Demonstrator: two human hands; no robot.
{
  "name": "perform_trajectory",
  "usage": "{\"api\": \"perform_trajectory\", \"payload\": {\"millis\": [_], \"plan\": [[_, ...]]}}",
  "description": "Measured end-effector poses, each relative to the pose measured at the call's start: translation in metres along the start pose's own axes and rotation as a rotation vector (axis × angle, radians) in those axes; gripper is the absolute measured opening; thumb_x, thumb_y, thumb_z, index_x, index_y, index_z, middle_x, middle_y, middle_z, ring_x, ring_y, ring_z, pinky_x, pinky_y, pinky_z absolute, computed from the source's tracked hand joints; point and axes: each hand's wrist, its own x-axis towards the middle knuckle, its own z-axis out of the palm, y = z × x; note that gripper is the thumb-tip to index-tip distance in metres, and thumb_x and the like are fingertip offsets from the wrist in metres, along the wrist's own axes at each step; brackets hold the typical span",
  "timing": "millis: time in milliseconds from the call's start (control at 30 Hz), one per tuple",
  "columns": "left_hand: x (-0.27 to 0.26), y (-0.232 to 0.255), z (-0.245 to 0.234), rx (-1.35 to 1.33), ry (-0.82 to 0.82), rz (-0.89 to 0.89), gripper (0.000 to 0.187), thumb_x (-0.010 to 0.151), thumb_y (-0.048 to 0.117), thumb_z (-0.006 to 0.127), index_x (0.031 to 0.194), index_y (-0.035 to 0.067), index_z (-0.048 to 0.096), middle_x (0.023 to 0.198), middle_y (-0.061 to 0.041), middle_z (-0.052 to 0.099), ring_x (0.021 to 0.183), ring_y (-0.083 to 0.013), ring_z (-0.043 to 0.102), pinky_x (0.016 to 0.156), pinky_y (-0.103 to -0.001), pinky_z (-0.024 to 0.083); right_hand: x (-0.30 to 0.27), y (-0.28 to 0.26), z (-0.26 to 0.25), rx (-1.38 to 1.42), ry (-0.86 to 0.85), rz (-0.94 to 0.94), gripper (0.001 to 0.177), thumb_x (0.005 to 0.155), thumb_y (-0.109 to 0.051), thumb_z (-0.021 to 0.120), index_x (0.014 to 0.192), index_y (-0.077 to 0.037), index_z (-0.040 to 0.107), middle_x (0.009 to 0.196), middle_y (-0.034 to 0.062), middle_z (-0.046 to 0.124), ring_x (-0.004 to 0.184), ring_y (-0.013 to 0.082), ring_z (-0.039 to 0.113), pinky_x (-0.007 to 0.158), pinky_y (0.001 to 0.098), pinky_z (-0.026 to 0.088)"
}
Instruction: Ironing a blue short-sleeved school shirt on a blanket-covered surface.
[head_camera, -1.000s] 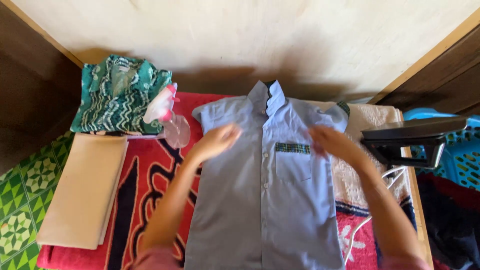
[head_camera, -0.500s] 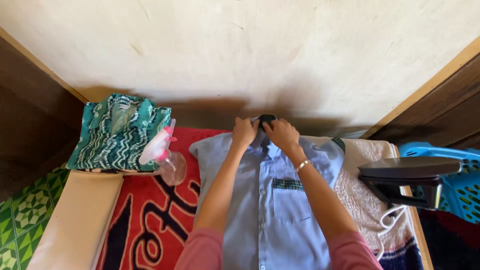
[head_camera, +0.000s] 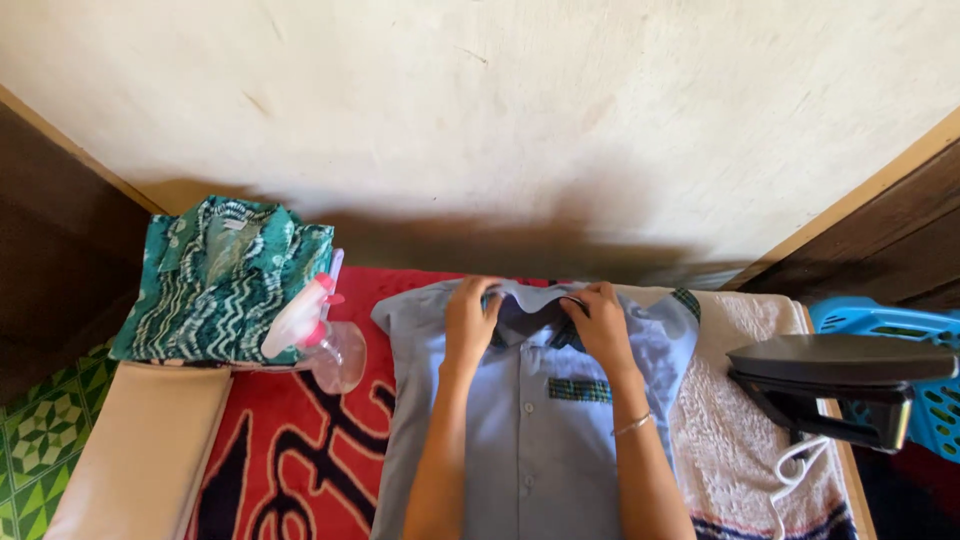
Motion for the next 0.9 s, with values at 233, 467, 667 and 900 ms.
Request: {"api": "perform_trajectory", "payload": {"millis": [233,467,667,900], "plan": [[-0.005,-0.075,-0.002,-0.029,-0.114,-0.142,0.024,0.085,0.02,0.084,0.086,0.0,0.073,0.081,-0.015,0.072,0.074,-0.03,0.071,0.068,-0.037,0.052,0.011,0.038,-0.016,0.035,-0.212,0.223,0.023,0.088,-0.023,0.076,0.099,-0.003,0.075,0.09,0.0139,0.073,0.079,0.0235,0.07,0.074,0.0335,0.052],[-0.002,-0.084,-0.008,-0.367,-0.236,-0.388,0.019,0.088,0.018,0.081,0.092,-0.001,0.079,0.079,-0.005,0.078,0.072,-0.0058,0.067,0.066,-0.025,0.052,0.004,0.078,-0.02,0.462,-0.347,0.351,0.024,0.097,-0.019,0.069,0.102,0.004,0.076,0.09,0.0018,0.073,0.085,0.008,0.06,0.078,0.0254,0.05],[-0.005,-0.1,-0.009,-0.611,-0.234,-0.5,0.024,0.092,0.017,0.078,0.112,0.003,0.075,0.087,-0.001,0.077,0.081,-0.0038,0.066,0.073,-0.022,0.052,0.006,0.065,-0.019,0.622,-0.334,0.424,0.026,0.095,-0.017,0.069,0.112,0.0,0.075,0.097,-0.003,0.073,0.09,0.0053,0.061,0.081,0.0215,0.05],[-0.012,-0.115,-0.022,-0.816,-0.261,-0.702,0.037,0.099,0.007,0.073,0.136,0.005,0.07,0.089,0.002,0.068,0.066,-0.0009,0.042,0.054,-0.02,0.028,0.001,0.084,-0.014,0.436,-0.301,0.488,0.024,0.098,-0.014,0.07,0.113,0.003,0.079,0.094,0.0044,0.074,0.084,0.0079,0.06,0.073,0.0229,0.05]]}}
